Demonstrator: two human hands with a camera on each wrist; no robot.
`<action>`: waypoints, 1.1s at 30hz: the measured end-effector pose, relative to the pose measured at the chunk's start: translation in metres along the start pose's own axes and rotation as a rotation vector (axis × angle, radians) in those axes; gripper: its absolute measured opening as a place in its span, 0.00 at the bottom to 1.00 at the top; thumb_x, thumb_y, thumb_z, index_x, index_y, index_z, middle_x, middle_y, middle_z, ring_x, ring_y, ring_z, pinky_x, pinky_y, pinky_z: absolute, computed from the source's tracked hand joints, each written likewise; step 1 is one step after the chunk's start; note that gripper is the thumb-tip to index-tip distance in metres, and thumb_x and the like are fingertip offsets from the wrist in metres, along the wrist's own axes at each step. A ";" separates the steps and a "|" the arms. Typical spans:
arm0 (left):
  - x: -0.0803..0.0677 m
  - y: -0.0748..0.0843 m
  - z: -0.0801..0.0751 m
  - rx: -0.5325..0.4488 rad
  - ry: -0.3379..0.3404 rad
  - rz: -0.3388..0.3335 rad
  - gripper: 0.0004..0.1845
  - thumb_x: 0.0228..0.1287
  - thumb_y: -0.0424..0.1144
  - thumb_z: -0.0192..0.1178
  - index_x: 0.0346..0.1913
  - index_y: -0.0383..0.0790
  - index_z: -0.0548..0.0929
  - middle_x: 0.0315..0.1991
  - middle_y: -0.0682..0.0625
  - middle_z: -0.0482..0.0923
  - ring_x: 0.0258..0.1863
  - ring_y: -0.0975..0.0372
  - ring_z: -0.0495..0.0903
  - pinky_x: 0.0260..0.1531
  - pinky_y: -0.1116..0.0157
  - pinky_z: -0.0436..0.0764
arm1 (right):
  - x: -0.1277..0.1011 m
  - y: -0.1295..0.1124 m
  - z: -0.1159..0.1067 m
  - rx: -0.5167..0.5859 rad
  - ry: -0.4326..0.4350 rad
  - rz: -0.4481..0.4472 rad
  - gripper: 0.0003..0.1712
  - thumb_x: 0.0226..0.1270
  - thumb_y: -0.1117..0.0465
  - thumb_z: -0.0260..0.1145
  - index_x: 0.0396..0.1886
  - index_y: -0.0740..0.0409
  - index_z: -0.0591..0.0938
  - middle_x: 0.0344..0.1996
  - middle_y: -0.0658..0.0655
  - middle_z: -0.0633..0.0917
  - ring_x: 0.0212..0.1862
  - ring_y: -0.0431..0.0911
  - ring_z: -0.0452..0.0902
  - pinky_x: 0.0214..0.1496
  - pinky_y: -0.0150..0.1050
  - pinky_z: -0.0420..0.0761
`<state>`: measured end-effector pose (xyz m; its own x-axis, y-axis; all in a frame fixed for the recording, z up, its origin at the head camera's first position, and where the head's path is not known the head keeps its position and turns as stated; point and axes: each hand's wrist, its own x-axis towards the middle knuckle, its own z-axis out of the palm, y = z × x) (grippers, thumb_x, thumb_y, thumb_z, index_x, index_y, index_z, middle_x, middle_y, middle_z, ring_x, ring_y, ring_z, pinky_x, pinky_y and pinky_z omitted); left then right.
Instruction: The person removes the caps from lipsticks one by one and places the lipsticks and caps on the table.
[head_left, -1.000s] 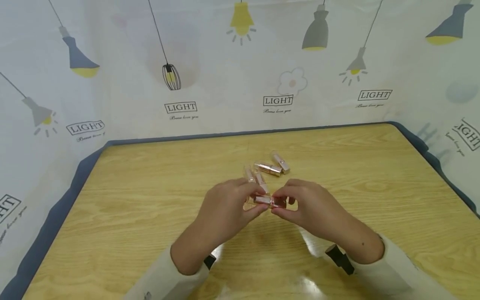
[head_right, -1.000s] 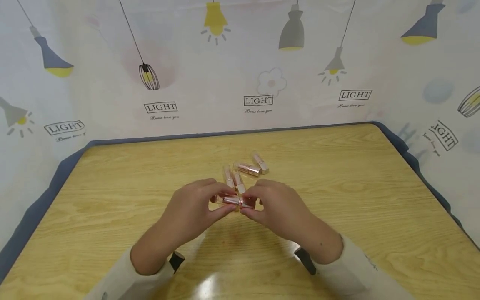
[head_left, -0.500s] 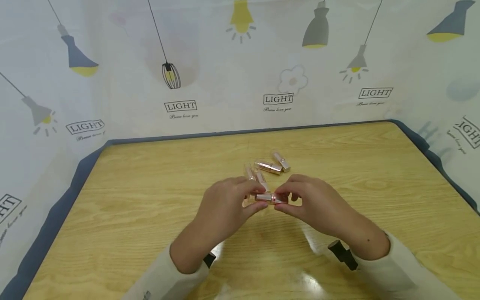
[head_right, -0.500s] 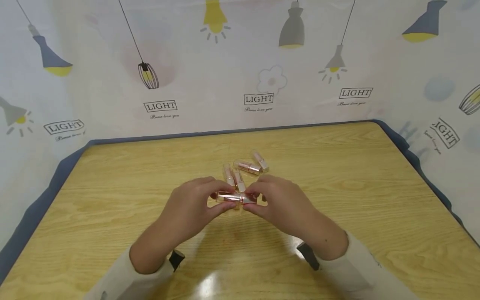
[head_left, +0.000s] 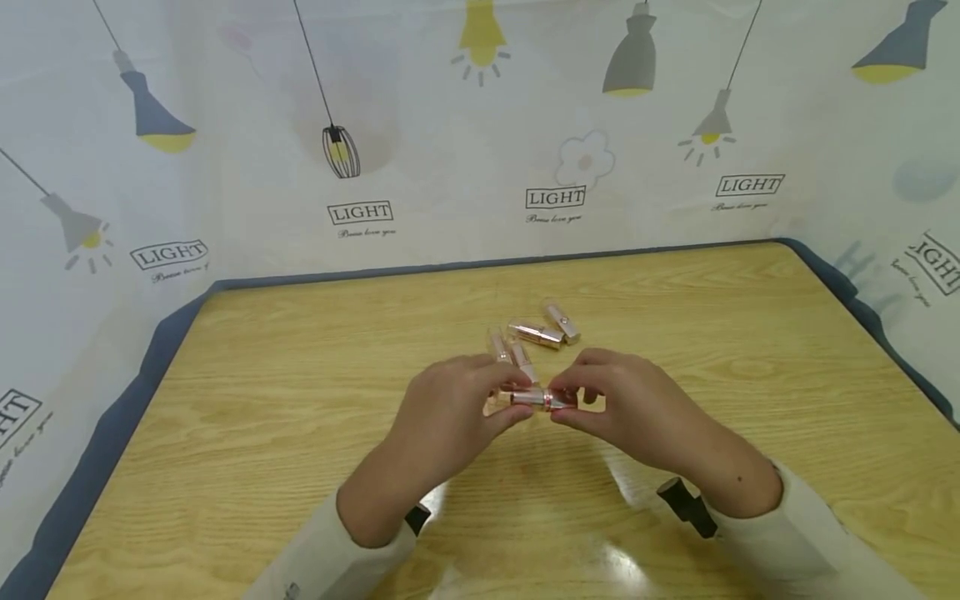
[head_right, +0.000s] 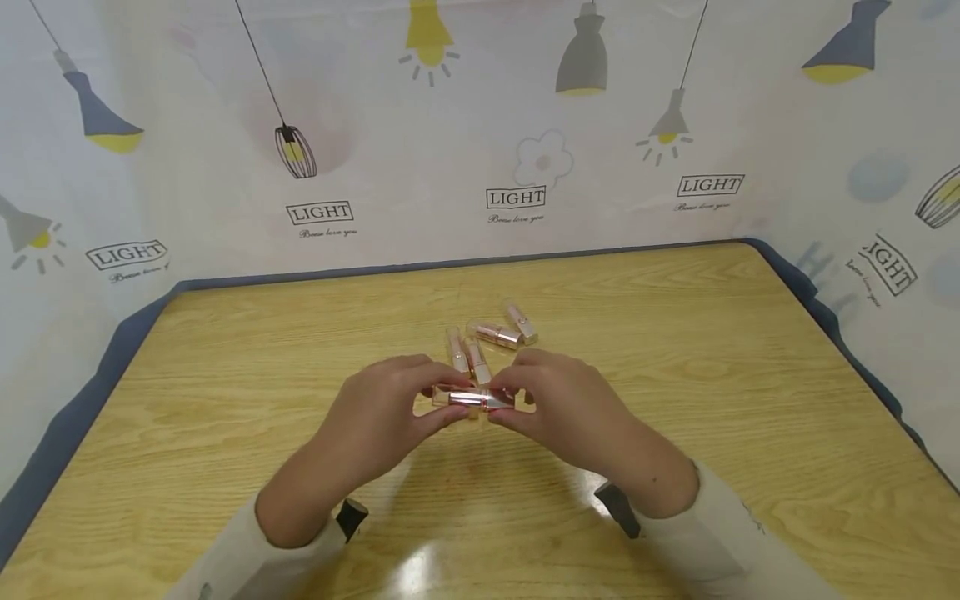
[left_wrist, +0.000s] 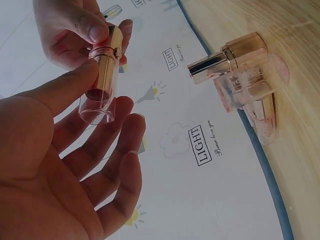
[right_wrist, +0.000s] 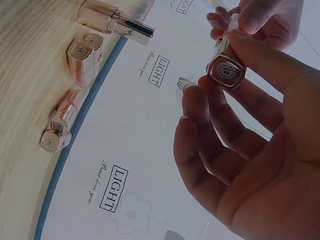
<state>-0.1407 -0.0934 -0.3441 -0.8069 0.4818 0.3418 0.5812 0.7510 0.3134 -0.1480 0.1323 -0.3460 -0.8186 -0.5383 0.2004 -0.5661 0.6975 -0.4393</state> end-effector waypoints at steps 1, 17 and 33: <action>0.000 0.000 0.000 0.003 0.003 0.000 0.12 0.55 0.50 0.74 0.42 0.55 0.88 0.35 0.61 0.86 0.32 0.69 0.83 0.31 0.67 0.80 | 0.000 0.000 0.000 -0.001 0.000 0.001 0.09 0.57 0.56 0.78 0.38 0.47 0.89 0.32 0.42 0.83 0.34 0.36 0.77 0.32 0.29 0.77; -0.001 0.001 -0.002 0.017 -0.017 -0.025 0.13 0.56 0.53 0.73 0.42 0.54 0.88 0.37 0.61 0.87 0.34 0.68 0.84 0.33 0.66 0.81 | -0.001 -0.004 0.000 -0.041 0.012 -0.016 0.08 0.58 0.56 0.78 0.35 0.48 0.87 0.33 0.43 0.83 0.34 0.37 0.78 0.33 0.29 0.77; 0.000 -0.001 -0.005 0.072 -0.037 -0.081 0.14 0.56 0.57 0.72 0.41 0.55 0.89 0.33 0.61 0.86 0.32 0.69 0.84 0.29 0.68 0.79 | -0.001 -0.003 -0.003 -0.073 -0.029 0.042 0.07 0.59 0.55 0.77 0.35 0.47 0.87 0.31 0.43 0.82 0.32 0.36 0.76 0.31 0.29 0.75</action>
<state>-0.1405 -0.0964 -0.3404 -0.8552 0.4331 0.2846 0.5055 0.8181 0.2742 -0.1460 0.1319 -0.3426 -0.8390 -0.5208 0.1575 -0.5381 0.7517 -0.3813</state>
